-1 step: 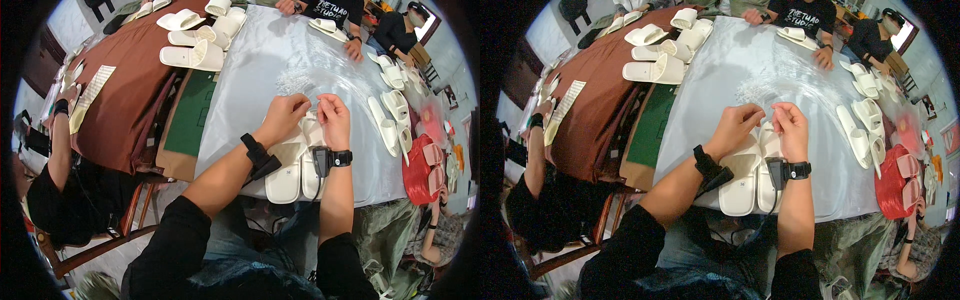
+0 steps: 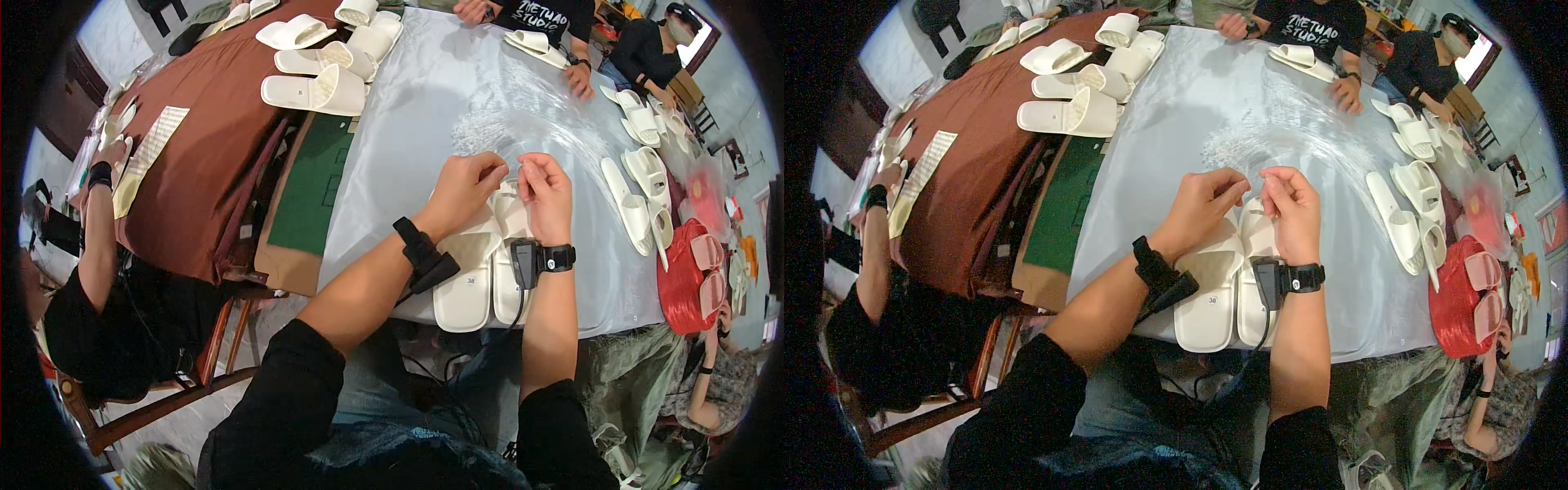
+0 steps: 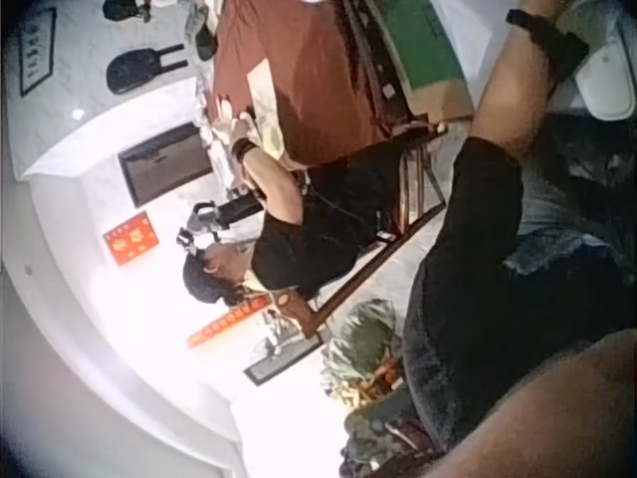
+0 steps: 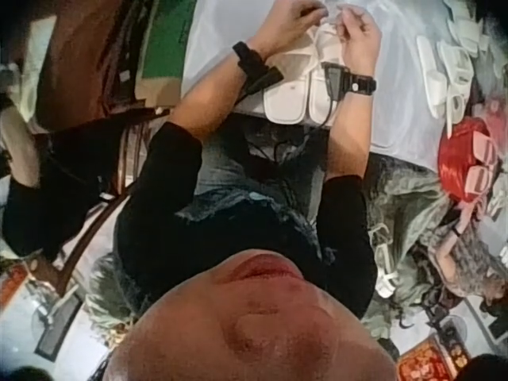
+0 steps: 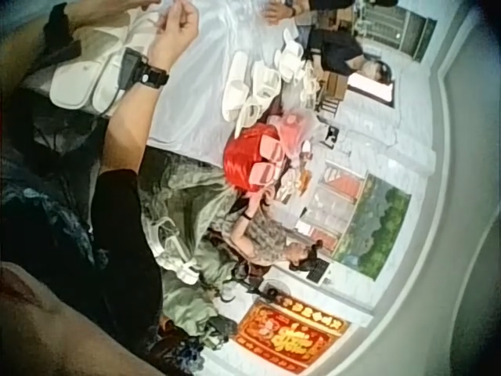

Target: Inspecting white slippers and organizing them on a table in a manufacturing facility.

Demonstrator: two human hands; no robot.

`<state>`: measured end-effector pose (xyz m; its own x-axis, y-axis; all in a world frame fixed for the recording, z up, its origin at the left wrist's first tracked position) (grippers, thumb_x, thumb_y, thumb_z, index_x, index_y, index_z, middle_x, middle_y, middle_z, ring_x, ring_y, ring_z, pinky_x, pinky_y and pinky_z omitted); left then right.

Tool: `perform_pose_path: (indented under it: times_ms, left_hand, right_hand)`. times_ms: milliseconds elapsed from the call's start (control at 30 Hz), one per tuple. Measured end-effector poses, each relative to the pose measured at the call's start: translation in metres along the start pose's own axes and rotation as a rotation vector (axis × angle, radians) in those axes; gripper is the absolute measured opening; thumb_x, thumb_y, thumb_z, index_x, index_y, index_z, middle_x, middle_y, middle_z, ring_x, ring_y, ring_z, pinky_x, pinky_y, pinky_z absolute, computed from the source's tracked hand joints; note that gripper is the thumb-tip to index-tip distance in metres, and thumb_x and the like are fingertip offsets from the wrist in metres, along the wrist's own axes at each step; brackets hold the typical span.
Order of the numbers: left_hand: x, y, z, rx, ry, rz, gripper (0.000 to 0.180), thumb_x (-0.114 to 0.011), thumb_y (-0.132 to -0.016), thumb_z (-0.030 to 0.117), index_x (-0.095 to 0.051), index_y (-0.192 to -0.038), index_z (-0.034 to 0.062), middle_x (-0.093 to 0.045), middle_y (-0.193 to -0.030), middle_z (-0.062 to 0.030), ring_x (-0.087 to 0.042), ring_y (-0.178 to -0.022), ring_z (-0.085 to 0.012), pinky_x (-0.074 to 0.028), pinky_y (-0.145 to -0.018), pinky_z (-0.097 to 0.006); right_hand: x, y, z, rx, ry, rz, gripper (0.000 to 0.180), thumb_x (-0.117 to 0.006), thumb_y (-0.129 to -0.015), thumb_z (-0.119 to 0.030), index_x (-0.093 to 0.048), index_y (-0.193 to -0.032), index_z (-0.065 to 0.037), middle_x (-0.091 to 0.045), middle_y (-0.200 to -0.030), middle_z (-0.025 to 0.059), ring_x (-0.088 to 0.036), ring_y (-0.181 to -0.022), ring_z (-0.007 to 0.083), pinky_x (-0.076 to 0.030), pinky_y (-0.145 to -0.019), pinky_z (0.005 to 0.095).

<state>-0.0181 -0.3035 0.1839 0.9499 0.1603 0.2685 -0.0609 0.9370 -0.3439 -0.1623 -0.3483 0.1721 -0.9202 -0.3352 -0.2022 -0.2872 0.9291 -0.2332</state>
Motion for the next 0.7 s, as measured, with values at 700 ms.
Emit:
perform_pose_path:
  times_ms: [700]
  left_hand:
    - [-0.0024,-0.0019,-0.0038,-0.014,0.021,-0.004,0.020,-0.062,-0.089,0.016,-0.068,-0.093,-0.0038,-0.065,-0.069,-0.0079,-0.057,-0.063,-0.0098,-0.046,-0.059,-0.026]
  right_hand:
    - [0.0061,0.0007,-0.0001,0.071,0.006,0.021,0.010,-0.067,-0.082,0.001,-0.064,-0.091,-0.003,-0.067,-0.085,0.0028,-0.057,-0.072,0.0074,-0.044,-0.068,0.0213]
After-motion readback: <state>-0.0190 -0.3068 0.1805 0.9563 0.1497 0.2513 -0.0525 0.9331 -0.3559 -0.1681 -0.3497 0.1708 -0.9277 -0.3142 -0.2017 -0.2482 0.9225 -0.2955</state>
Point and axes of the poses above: each hand's wrist, its own y-axis away from the middle knuckle, its own x-axis out of the back of the hand, z = x × y, the point moved 8 cm from there along -y, towards the middle knuckle
